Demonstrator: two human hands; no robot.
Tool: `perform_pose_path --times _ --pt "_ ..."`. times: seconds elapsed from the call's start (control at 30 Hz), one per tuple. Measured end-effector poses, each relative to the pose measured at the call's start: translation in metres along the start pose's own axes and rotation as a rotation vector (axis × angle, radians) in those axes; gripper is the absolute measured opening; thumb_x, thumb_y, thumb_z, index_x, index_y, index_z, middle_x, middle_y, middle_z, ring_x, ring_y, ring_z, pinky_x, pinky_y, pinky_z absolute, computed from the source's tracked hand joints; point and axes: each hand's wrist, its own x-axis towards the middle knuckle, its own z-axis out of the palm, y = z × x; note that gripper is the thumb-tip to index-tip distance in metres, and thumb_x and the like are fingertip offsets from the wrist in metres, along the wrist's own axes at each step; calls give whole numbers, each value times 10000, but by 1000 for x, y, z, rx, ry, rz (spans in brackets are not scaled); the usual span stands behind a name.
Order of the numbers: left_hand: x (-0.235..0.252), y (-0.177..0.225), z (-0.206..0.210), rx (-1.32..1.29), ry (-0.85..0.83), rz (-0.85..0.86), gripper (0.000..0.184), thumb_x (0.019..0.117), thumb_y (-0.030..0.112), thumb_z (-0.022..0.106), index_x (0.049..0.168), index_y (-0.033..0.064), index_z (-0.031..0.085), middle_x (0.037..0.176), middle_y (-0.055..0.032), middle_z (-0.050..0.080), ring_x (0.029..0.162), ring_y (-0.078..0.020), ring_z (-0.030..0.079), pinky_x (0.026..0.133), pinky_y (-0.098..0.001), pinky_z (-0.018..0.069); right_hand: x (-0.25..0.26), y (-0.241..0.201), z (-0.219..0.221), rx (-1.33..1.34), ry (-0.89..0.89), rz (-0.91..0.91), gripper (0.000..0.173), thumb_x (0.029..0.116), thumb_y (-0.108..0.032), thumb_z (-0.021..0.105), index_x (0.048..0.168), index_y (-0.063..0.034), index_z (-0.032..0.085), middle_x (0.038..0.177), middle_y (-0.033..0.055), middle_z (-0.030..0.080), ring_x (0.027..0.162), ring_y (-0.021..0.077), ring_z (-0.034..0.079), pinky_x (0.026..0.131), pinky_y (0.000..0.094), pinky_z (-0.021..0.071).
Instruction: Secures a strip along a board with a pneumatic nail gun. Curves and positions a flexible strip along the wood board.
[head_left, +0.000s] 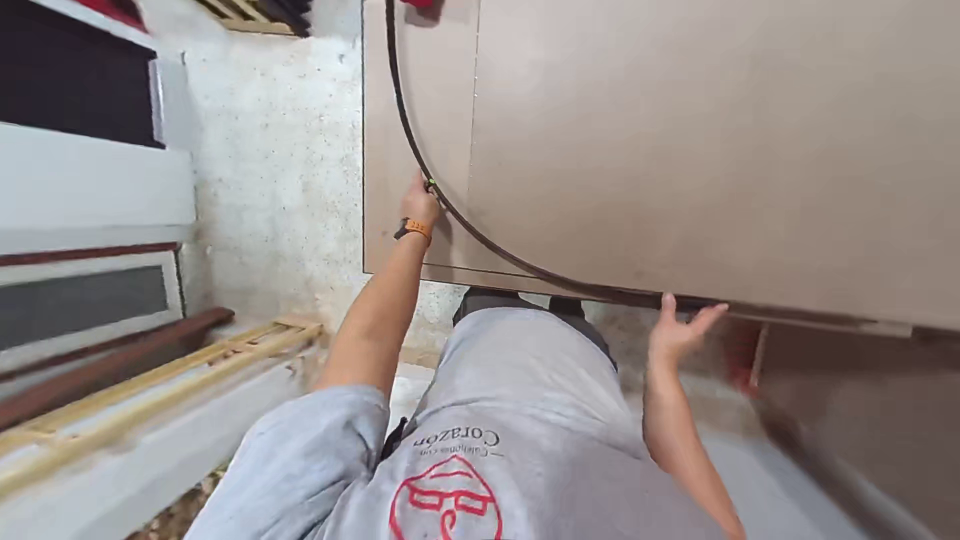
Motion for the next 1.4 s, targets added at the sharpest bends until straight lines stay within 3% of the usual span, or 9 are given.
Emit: perform_pose_path --times 0.23,0.43,0.6,0.73,0.87,0.93,1.03,1.17,1.4 --pt "-87 21 29 -64 -120 -74 560 1066 230 479 1597 112 345 1402 -212 616 1274 -385 623 1058 -606 502 2 -10 -9 -70 -47 122 985 941 -347 757 1653 -59 140 1665 203 309 1483 305 427 1206 443 379" --pt "-82 12 39 -158 -168 -36 723 1049 315 550 1647 91 211 1488 -229 536 1338 -369 575 1124 -562 461 3 -18 -9 -188 -29 133 950 940 -370 753 1651 -80 194 1575 233 449 1382 376 537 1136 522 444" --pt "-65 -1 35 -150 -243 48 812 1052 368 540 1677 152 69 1447 -237 570 1295 -379 608 1093 -568 486 -1 -10 2 -144 -8 148 916 972 -349 717 1653 -72 170 1583 251 427 1401 378 516 1154 508 435" --pt "-61 -19 29 -204 -254 112 837 1044 397 562 1674 137 76 1428 -232 588 1283 -375 615 1104 -576 473 3 -15 8 135 -38 97 1005 937 -179 759 1648 -30 64 1655 256 281 1497 311 403 1217 407 391" --pt "-75 -16 30 -277 -217 302 894 1018 391 622 1662 72 91 1535 -253 492 1362 -366 565 1150 -555 450 -1 -6 9 376 91 -40 944 856 -11 779 1580 88 181 1496 259 505 1341 239 576 1123 374 511" --pt "-74 -26 30 -274 -223 371 918 1012 392 632 1660 54 76 1561 -270 452 1399 -360 530 1178 -522 423 -8 -3 7 343 101 50 922 877 -66 788 1597 30 221 1493 213 537 1335 224 586 1122 388 515" --pt "-73 -25 35 -214 -244 391 931 1016 445 607 1654 31 69 1537 -272 476 1392 -334 540 1182 -472 421 -1 5 3 293 74 188 973 921 -199 784 1654 -75 156 1596 214 424 1428 275 501 1173 440 456" --pt "-64 -36 29 -123 -215 390 961 1016 515 575 1655 29 48 1528 -278 483 1363 -312 569 1178 -433 426 1 6 14 310 23 235 1017 936 -220 769 1661 -65 73 1655 246 298 1504 286 402 1232 410 387" --pt "-58 -37 39 -75 -176 366 902 1033 521 546 1658 53 94 1381 -227 623 1206 -249 669 1100 -396 492 3 -4 18 286 112 287 965 953 -236 752 1663 -88 115 1628 240 356 1461 282 467 1193 406 442"
